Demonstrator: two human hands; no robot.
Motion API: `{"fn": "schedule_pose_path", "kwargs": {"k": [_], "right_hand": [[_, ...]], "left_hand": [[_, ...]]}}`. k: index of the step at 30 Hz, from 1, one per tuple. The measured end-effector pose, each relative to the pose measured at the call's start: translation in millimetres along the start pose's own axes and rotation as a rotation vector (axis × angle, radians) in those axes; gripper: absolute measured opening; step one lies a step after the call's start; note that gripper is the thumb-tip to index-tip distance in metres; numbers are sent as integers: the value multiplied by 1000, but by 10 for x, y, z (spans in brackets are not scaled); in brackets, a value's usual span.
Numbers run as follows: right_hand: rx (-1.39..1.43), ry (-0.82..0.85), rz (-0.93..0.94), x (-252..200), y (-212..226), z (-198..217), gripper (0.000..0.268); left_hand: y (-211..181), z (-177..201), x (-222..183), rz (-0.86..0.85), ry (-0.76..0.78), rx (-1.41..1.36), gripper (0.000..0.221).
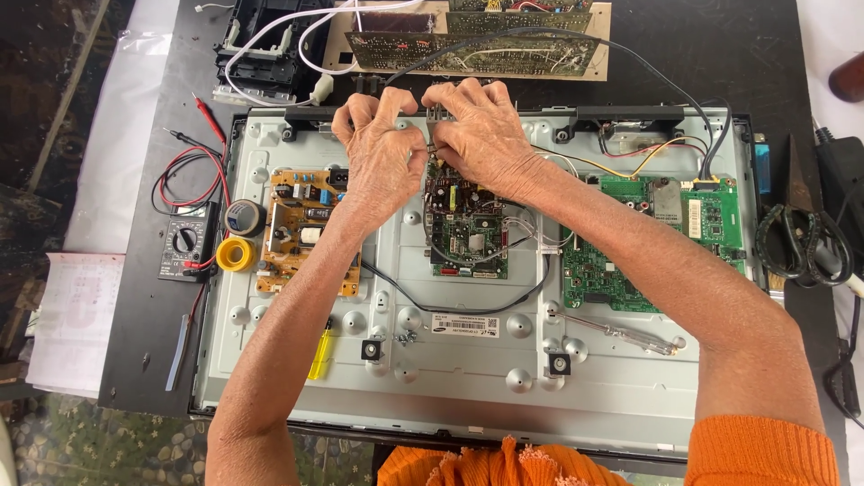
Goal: Connecting various internal wire harnesses and ribbon cables to the circuit boards of a disassembled television.
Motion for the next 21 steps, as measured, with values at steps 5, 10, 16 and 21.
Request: {"fn": "schedule_pose_path", "kwargs": {"k": [5,10,16,21], "right_hand": [[-11,21,11,-11,-16,-14,19],[-33,-34,68,32,116,292,23],[153,305,70,-86,583,1337,25],[-59,890,602,-1720,1364,2335,113]], "left_hand": [[124,-83,-108,115,121,-54,21],[89,214,-171,140,126,-38,19],[-101,704,-378,216,110,-137,8],[-160,1021,-673,242,94,-258,4]]}}
Point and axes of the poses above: each hand's wrist, its own x-axis towards the middle knuckle, its own z-axis out of the back of the hand, y = z × x, the point moved 3 cm from there along x, towards the middle knuckle, and after that the axes turned 4 degrees about y, right-handed, at the moved point
